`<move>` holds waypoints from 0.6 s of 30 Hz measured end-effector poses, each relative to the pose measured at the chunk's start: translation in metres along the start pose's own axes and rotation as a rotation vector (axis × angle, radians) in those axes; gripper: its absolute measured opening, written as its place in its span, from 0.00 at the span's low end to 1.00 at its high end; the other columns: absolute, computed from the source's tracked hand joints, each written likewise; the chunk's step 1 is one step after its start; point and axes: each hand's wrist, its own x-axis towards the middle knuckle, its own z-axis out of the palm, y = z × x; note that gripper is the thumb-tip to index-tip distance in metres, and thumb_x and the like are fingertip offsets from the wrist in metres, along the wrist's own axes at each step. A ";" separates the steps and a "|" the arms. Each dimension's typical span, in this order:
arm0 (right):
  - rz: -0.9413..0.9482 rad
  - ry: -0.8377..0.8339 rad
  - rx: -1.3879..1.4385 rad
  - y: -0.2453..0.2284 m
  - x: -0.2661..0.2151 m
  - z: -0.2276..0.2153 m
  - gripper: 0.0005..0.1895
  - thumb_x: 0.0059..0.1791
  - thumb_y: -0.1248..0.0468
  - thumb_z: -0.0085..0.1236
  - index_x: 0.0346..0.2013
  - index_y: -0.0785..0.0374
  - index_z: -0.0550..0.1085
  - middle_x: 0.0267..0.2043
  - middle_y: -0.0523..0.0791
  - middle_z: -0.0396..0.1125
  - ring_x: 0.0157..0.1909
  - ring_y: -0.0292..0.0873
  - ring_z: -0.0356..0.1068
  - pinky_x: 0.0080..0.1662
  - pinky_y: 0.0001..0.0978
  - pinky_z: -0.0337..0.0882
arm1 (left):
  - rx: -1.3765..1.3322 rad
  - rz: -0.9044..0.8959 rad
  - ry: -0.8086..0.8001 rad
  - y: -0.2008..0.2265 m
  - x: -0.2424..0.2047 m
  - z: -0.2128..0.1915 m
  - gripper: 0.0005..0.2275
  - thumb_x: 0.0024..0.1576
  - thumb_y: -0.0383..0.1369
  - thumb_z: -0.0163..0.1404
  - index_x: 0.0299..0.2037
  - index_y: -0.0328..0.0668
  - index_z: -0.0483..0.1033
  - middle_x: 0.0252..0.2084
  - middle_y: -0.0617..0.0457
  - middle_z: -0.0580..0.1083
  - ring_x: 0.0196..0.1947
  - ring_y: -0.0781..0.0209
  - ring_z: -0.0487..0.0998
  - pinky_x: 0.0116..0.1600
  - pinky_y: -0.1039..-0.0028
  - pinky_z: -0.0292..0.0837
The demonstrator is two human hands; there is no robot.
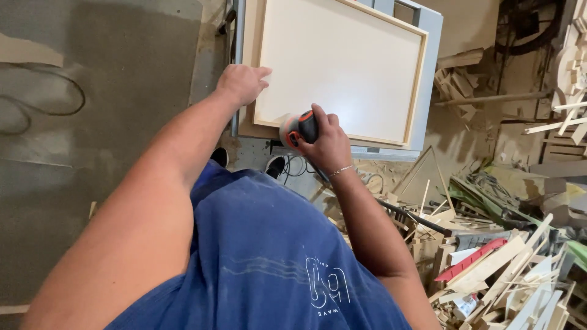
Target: Sanding the interior and exterior edges of a wooden frame using an electric palm sander
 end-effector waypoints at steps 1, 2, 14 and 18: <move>-0.026 0.006 0.001 -0.009 0.000 0.000 0.47 0.39 0.49 0.69 0.71 0.42 0.59 0.54 0.47 0.63 0.52 0.64 0.74 0.53 0.52 0.76 | -0.009 -0.001 0.006 0.000 0.000 -0.001 0.18 0.67 0.49 0.40 0.68 0.78 0.66 0.42 0.38 0.80 0.49 0.38 0.82 0.55 0.51 0.74; -0.023 0.006 0.000 -0.012 0.001 0.002 0.47 0.39 0.49 0.69 0.71 0.42 0.59 0.54 0.47 0.63 0.52 0.64 0.74 0.53 0.52 0.76 | -0.010 0.002 0.006 0.000 -0.002 -0.004 0.18 0.67 0.49 0.40 0.68 0.78 0.66 0.42 0.38 0.80 0.49 0.38 0.82 0.55 0.51 0.74; -0.181 0.050 -0.008 -0.054 0.005 0.015 0.45 0.42 0.44 0.67 0.70 0.42 0.59 0.51 0.46 0.63 0.48 0.61 0.76 0.48 0.51 0.79 | 0.054 0.026 0.023 0.002 0.002 -0.008 0.19 0.66 0.51 0.40 0.67 0.75 0.69 0.45 0.39 0.81 0.52 0.39 0.80 0.56 0.52 0.71; -0.135 0.052 0.004 -0.046 0.005 0.017 0.45 0.42 0.43 0.66 0.71 0.41 0.58 0.50 0.46 0.63 0.47 0.61 0.76 0.48 0.52 0.79 | 0.092 0.031 0.019 0.006 -0.009 -0.015 0.18 0.67 0.51 0.39 0.67 0.79 0.69 0.47 0.42 0.82 0.53 0.40 0.80 0.56 0.52 0.72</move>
